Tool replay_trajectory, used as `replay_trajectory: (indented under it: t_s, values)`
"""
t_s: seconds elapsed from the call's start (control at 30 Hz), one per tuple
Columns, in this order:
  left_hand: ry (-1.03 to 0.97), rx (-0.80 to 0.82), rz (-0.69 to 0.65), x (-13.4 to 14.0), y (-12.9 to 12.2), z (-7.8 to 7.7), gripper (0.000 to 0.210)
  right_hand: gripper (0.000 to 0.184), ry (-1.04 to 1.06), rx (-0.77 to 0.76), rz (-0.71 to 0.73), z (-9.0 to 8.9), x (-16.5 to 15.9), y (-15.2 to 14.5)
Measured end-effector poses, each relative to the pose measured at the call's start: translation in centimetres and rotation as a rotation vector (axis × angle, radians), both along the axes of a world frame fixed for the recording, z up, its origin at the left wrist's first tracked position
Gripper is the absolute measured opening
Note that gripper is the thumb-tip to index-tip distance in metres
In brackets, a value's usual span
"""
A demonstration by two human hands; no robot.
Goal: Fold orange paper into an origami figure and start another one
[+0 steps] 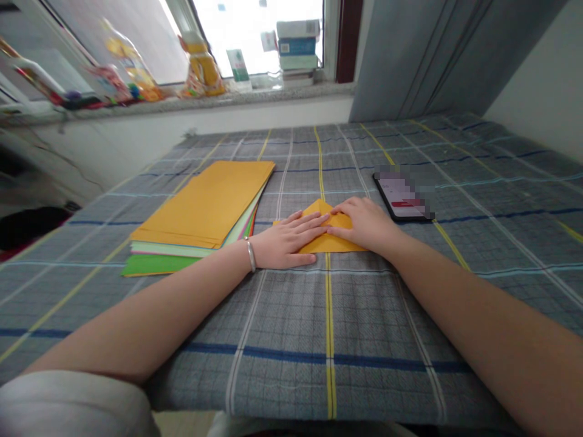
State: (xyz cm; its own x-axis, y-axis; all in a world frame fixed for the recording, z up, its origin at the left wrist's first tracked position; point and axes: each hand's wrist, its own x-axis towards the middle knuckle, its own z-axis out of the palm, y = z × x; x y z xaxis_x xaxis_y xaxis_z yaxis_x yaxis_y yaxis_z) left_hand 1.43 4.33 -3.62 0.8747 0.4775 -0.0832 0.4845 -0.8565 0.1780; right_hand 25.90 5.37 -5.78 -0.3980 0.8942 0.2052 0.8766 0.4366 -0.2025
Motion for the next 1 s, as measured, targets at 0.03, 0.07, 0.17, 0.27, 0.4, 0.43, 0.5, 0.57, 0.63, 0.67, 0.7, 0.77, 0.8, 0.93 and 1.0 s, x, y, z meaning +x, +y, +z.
replay_trajectory:
  t_s: [0.03,0.07,0.17,0.27,0.4,0.43,0.5,0.57,0.63,0.67,0.7,0.77,0.8,0.93,1.0]
  values:
    - [-0.010,0.002,-0.012,-0.1,0.1,0.0,0.071,0.055,0.001,-0.001,0.004,-0.1,0.1,0.0]
    - [-0.020,0.003,-0.021,-0.2,0.2,0.0,0.071,0.055,0.003,-0.004,0.007,-0.1,0.1,0.1]
    - [-0.038,-0.013,-0.047,-0.5,0.3,-0.1,0.074,0.050,0.022,-0.012,0.008,-0.1,0.3,0.2]
    - [-0.020,-0.033,-0.071,-0.6,0.4,0.0,0.074,0.047,0.036,-0.015,0.004,-0.1,0.4,0.2]
    - [0.000,-0.024,-0.071,-0.6,0.3,0.1,0.071,0.047,0.006,-0.007,-0.001,-0.2,0.3,0.1]
    - [-0.001,-0.021,-0.071,-0.6,0.3,0.0,0.071,0.047,-0.007,-0.002,-0.004,-0.2,0.2,0.0]
    - [-0.004,-0.012,-0.070,-0.5,0.3,0.0,0.071,0.049,-0.029,0.003,-0.010,-0.1,0.1,-0.1]
    - [-0.005,-0.002,-0.066,-0.5,0.2,0.0,0.071,0.051,-0.042,0.003,-0.011,0.1,0.0,-0.1]
    - [-0.003,0.003,-0.061,-0.4,0.2,0.0,0.069,0.053,-0.046,-0.003,0.003,0.3,0.0,-0.1]
    - [0.000,0.003,-0.060,-0.4,0.2,0.1,0.069,0.053,-0.043,-0.008,0.011,0.5,0.1,0.0]
    - [0.002,0.002,-0.059,-0.4,0.1,0.1,0.068,0.053,-0.037,-0.015,0.018,0.6,0.1,0.0]
    - [0.002,0.001,-0.059,-0.4,0.1,0.2,0.068,0.055,-0.021,-0.036,0.036,0.9,0.3,0.2]
    - [0.000,0.002,-0.060,-0.4,0.1,0.2,0.068,0.055,-0.015,-0.048,0.045,0.9,0.4,0.3]
    - [-0.008,0.004,-0.070,-0.4,0.3,0.0,0.068,0.056,0.004,-0.091,0.064,1.0,0.7,0.9]
    - [-0.005,0.005,-0.069,-0.4,0.3,0.0,0.067,0.053,0.015,-0.106,0.052,1.0,0.9,1.2]
